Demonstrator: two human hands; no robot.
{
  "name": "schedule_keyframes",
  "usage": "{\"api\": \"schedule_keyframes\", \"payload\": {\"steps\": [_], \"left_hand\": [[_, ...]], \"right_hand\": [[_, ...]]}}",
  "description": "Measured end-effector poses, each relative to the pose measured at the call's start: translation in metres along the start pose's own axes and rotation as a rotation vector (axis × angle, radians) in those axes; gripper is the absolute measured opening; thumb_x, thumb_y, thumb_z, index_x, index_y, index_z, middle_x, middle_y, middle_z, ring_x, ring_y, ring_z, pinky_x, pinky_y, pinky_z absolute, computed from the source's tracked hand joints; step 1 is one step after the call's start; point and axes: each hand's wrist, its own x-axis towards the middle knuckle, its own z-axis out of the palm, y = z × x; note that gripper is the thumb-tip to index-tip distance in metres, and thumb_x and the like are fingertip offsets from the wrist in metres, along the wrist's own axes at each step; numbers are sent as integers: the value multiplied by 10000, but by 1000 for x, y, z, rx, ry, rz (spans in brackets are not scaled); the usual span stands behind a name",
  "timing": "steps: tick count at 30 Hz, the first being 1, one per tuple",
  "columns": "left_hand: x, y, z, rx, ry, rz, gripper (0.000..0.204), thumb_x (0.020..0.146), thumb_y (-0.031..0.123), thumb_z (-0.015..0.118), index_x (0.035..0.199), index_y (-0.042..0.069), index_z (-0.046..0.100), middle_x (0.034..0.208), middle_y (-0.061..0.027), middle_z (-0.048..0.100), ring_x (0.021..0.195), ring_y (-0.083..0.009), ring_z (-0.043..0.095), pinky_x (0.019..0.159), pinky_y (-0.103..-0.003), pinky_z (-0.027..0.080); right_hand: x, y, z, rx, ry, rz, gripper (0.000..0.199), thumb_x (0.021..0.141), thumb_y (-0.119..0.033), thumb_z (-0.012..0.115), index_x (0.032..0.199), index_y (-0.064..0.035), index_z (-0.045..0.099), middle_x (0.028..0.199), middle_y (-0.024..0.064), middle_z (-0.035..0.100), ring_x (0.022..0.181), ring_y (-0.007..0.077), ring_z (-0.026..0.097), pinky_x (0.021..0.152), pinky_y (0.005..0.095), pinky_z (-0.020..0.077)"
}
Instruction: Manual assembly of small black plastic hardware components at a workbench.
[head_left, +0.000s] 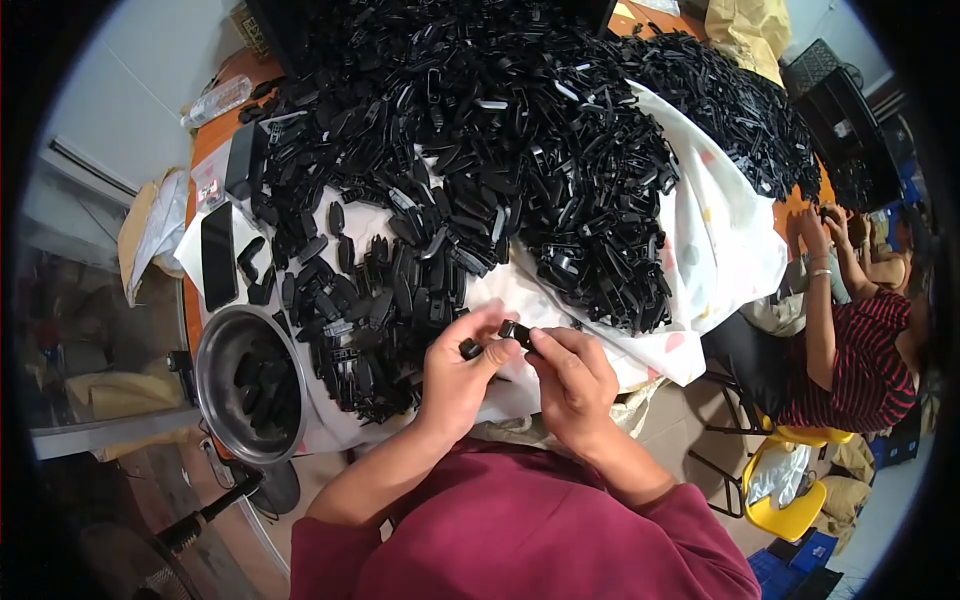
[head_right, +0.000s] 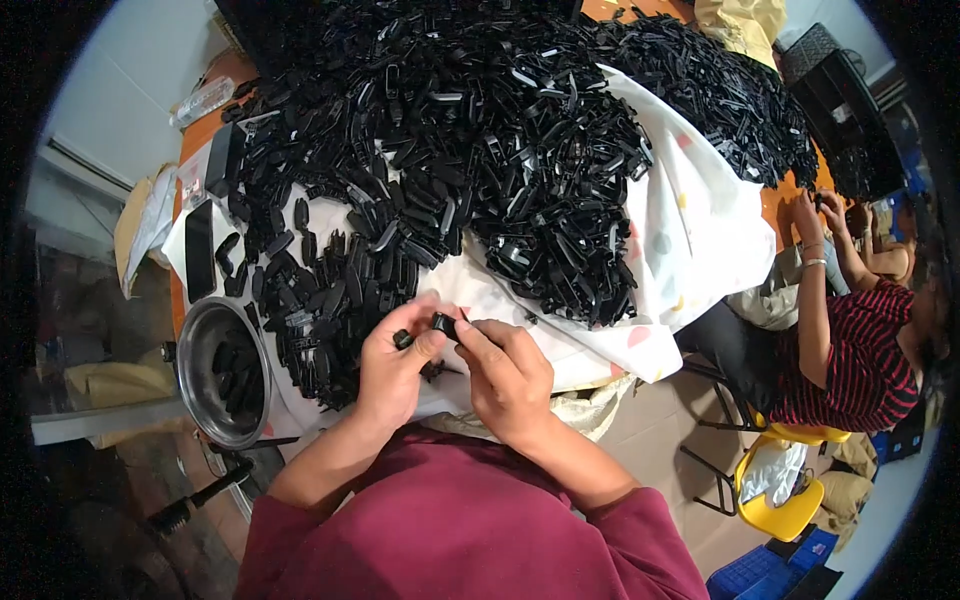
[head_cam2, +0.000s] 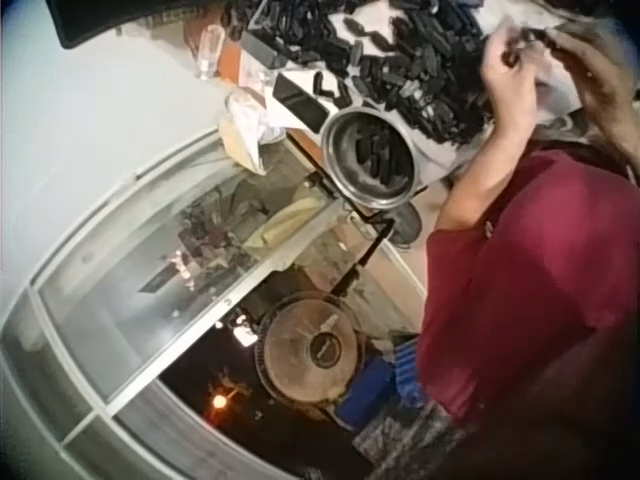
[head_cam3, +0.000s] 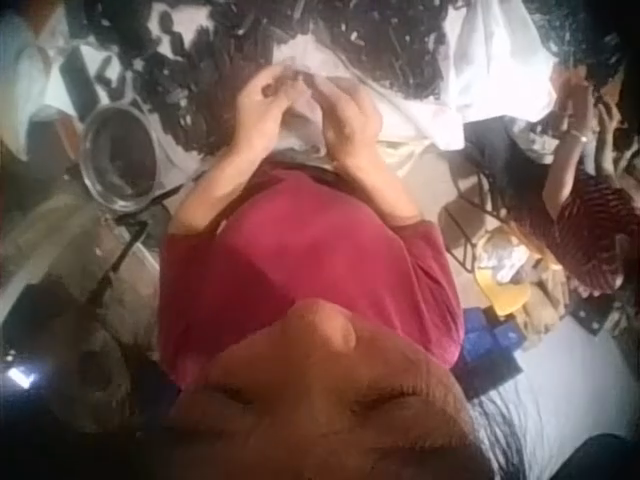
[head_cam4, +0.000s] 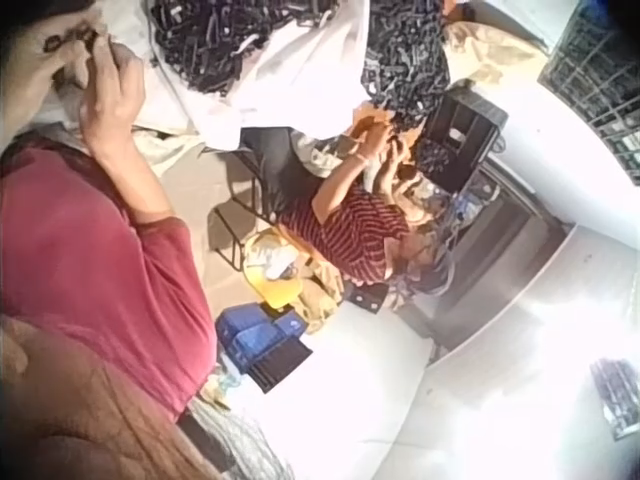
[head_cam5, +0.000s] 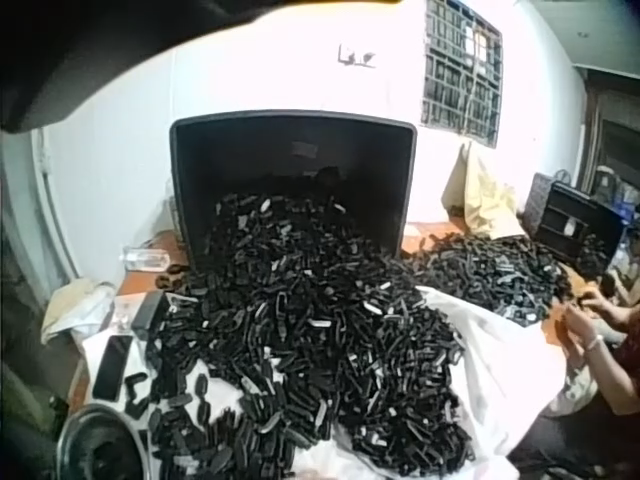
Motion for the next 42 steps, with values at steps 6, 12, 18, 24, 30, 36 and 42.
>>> {"api": "schedule_keyframes", "payload": {"steps": [6,12,18,24,30,36,42], "left_hand": [[-11,6,-12,55,-94,2,252,798,83,647,1026,-14,601,923,-55,638,820,-93,572,770,-219,448],[-24,4,-51,-19,-173,-72,231,792,96,655,993,-7,608,890,-48,626,784,-86,563,694,-210,452],[-27,3,-38,145,29,69,293,813,182,644,1009,-22,571,898,-74,617,672,-71,507,645,-201,414],[-23,5,-43,-56,15,80,251,815,137,638,998,-26,584,877,-68,630,680,-63,502,659,-197,410],[3,28,-60,-84,190,238,128,872,148,509,860,22,502,901,-99,578,790,-168,551,730,-317,465],[27,62,-80,366,259,285,98,795,44,575,878,36,524,779,-60,571,621,-131,541,592,-258,456],[34,58,-74,875,184,479,88,775,9,620,863,1,622,746,-16,577,647,-85,534,595,-217,430]], "right_hand": [[5,-8,-7,188,-124,52,363,684,10,685,1033,14,585,844,123,596,696,235,581,572,281,483],[-16,-15,-3,371,-394,365,374,738,-106,698,1062,22,565,823,149,609,671,204,615,594,258,480],[-22,-12,25,767,-271,645,349,745,-121,701,1033,24,568,838,154,618,644,178,613,572,252,479],[-24,-15,23,523,-365,388,226,820,-35,604,1012,54,526,854,92,650,763,120,622,666,238,501],[1,0,36,482,-469,500,310,777,-89,655,1055,-7,545,933,99,628,746,154,624,637,251,492],[47,16,64,-140,-438,-32,348,678,-66,624,1023,-115,613,912,70,566,785,240,559,642,314,486],[72,39,72,-336,-576,-254,184,669,-81,549,852,-100,558,918,42,556,830,238,521,676,308,474]]}}
